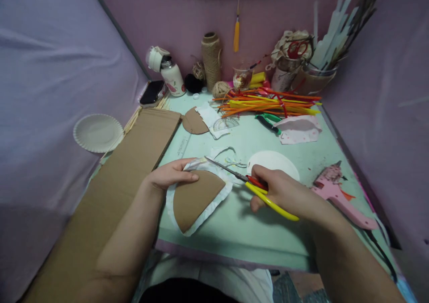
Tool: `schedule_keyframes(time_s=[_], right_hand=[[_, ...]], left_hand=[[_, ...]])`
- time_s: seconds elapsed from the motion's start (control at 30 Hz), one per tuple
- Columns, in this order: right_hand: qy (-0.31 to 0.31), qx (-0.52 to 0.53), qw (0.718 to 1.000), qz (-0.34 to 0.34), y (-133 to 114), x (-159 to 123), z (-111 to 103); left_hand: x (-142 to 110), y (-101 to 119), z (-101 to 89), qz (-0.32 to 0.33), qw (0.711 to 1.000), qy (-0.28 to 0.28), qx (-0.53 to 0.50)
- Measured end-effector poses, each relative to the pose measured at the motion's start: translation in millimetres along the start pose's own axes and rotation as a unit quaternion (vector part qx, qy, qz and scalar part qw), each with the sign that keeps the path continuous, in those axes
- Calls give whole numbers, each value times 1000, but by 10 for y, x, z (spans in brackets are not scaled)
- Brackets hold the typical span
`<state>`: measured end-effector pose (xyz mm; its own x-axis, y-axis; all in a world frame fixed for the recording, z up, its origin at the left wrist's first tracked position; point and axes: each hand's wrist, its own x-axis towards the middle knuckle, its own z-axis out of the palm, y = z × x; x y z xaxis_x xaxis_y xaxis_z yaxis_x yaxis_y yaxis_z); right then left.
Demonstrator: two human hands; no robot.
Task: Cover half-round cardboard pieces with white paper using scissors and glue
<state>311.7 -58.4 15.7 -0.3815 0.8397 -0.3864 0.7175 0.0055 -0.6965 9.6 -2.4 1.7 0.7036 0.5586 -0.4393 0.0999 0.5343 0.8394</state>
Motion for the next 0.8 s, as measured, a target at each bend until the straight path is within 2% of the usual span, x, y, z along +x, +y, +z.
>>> schedule_keyframes(time_s=[0.2, 0.33, 0.6, 0.8], right_hand=[[11, -14, 1000, 3, -29, 8, -31], [6, -13, 1000, -6, 4, 12, -30], [-21, -20, 999, 25, -32, -1, -23], [-37, -34, 998, 27, -49, -1, 4]], left_hand=[[-5, 7, -8, -5, 1000, -22, 0], [-4, 10, -18, -17, 1000, -17, 12], [12, -34, 15, -17, 999, 37, -24], [59, -58, -4, 13, 997, 55, 56]])
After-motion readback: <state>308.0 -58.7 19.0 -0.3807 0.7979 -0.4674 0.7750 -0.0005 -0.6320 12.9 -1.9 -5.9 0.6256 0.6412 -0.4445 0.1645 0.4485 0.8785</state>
